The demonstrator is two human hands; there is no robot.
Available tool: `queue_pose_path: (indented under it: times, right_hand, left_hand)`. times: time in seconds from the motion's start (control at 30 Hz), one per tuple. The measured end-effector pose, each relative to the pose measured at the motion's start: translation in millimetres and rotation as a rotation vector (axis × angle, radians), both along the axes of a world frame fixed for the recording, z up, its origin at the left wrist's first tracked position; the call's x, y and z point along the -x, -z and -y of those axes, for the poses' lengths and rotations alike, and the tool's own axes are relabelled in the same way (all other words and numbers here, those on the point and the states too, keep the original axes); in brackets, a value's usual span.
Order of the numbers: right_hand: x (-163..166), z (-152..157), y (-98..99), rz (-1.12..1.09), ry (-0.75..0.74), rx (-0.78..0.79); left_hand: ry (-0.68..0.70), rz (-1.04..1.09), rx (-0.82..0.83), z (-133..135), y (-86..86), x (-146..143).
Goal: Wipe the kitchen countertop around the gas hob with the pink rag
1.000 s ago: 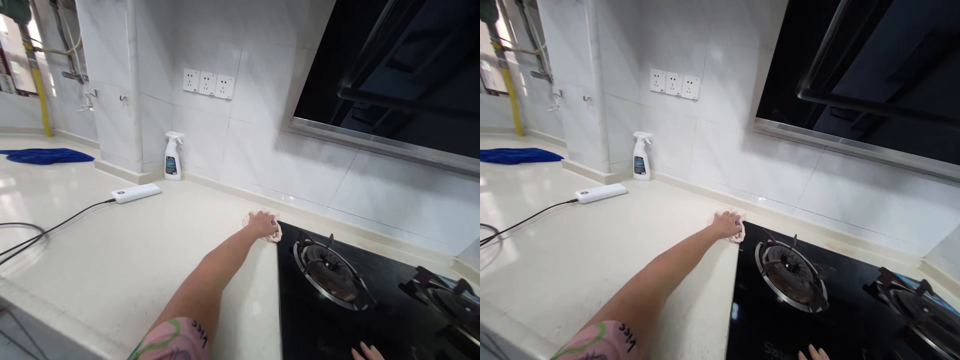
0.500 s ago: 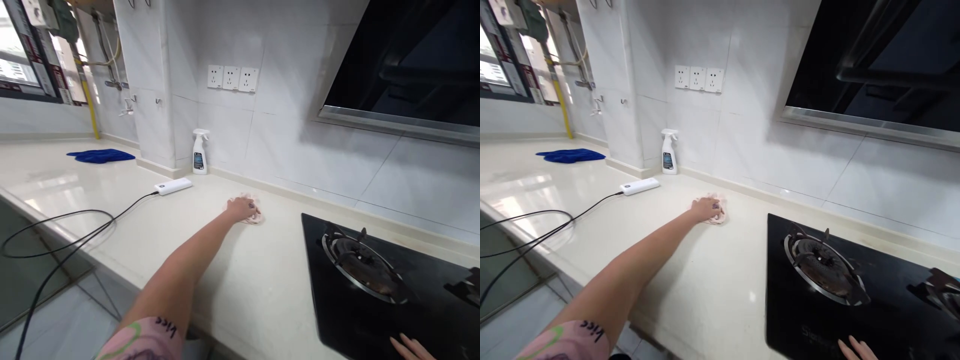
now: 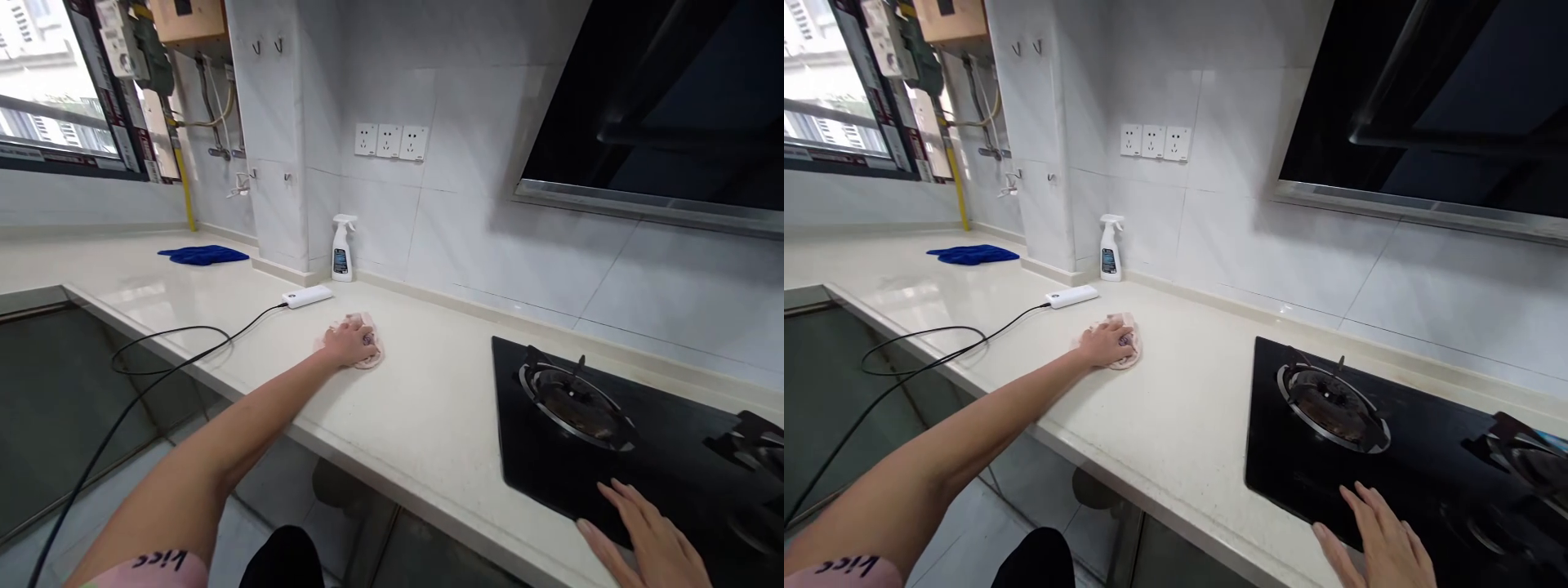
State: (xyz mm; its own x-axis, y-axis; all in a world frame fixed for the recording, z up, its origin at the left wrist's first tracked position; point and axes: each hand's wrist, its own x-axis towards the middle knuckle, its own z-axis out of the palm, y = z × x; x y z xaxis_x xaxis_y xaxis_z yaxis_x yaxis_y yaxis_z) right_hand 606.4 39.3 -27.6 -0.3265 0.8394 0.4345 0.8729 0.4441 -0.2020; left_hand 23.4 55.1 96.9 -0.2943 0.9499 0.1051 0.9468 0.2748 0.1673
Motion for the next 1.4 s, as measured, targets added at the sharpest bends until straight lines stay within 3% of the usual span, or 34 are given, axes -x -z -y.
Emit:
queue_pose_path:
  times: [0.17,0.27,0.33,0.4,0.5,0.57,0.8,0.9,1.0,1.1,1.17,1.3,1.4]
  right_hand:
    - [10,7,-5.7,0.035,0.05,0.017]
    - [12,13,-6.5,0.062,0.018,0.021]
    - [11,14,-6.2,0.066,0.008,0.015]
    - [11,12,-5.6,0.057,0.005,0.0]
    - [11,9,-5.5,0.051,-0.01,-0.02]
    - [13,9,-6.2,0.043,0.018,-0.029]
    - [9,8,-10.4,0.078,-0.039,-0.034]
    - [-5,1,0.7,0.123,-0.138,-0.074]
    - [-21,-12,20.5,0.144,-0.203,-0.12]
    - [-29,-23,34.0,0.153,-0.225,-0.089]
    - [-26,-24,34.4,0.142,-0.182,-0.037]
    - [-8,-15,20.1,0.072,-0.013,0.073]
    - [3,-7,10.0,0.046,0.006,0.029]
  left_hand:
    - [0.303,0.026,0.024,-37,4.4,-121]
    - [0.486,0.036,0.048,-40,8.8,-188]
    - [0.575,0.037,0.053,-29,12.6,-213]
    - [0.636,0.034,0.058,-11,15.4,-220]
    - [0.688,0.037,0.072,16,14.1,-203]
    - [0.626,0.047,0.087,29,8.7,-179]
    - [0.124,0.042,0.017,77,-13.3,-40]
    - [-0.044,0.041,-0.047,121,-10.1,21]
    - [-0.155,0.032,-0.134,170,1.8,59]
    - [-0.216,0.025,-0.247,203,17.8,75]
    - [-0.247,0.029,-0.323,211,28.1,76]
    - [-0.33,0.035,-0.478,200,42.8,64]
    - [-0.422,0.038,-0.576,190,46.4,48]
